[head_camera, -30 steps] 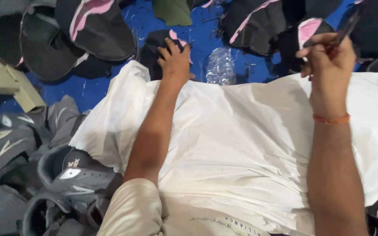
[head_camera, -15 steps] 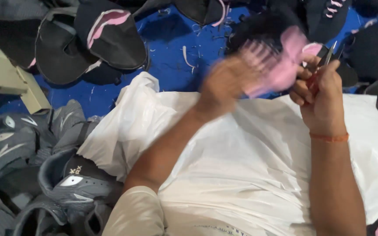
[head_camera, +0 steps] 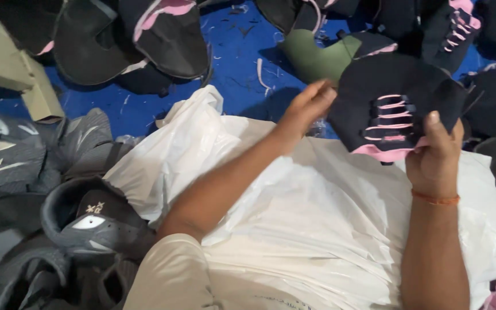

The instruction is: The person trims loose threads and cleans shoe uppers using a pair of thread snips.

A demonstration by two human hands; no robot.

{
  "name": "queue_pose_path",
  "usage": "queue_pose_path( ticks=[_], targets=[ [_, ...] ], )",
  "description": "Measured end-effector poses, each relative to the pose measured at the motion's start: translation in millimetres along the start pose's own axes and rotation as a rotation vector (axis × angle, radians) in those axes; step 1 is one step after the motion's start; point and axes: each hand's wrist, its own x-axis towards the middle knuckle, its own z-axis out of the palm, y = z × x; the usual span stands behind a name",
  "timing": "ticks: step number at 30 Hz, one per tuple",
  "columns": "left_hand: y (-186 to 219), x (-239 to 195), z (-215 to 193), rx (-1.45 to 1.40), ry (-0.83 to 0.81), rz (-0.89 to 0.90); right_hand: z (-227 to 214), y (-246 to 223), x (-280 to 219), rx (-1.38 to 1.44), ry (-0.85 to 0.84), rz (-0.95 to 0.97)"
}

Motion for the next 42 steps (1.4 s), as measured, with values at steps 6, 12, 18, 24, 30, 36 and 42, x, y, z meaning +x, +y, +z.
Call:
queue_pose_path(
  ticks=[6,12,18,24,30,36,42],
  targets=[
    [56,-6,6,-0.300,-0.311,-0.243,18,1,-12,-0.151,0.041,-0.057],
    [66,-11,0,-0.200,-0.277,-0.171,31,-11,-16,-0.152,-0.099,0.005],
    [84,-12,-10,-0.275,-0.301,-0.173,11,-3,-21,-0.130,-0.233,-0.016],
    [85,-11,-13,-0.209,-0.362,-0.155,26,-15,-22,-0.007,-0.143,-0.014],
    [86,-9,-17,-0.093,-0.504,-0.222,-3,-2,-30,-0.066,-0.005,-0.030],
    [83,-10,-18,-0.024,-0.559,-0.260,59,-34,-18,-0.075,0.110,0.027],
    [87,-12,-9,0.011,-0.493,-0.273,35,-20,-22,-0.024,0.040,0.085]
  ],
)
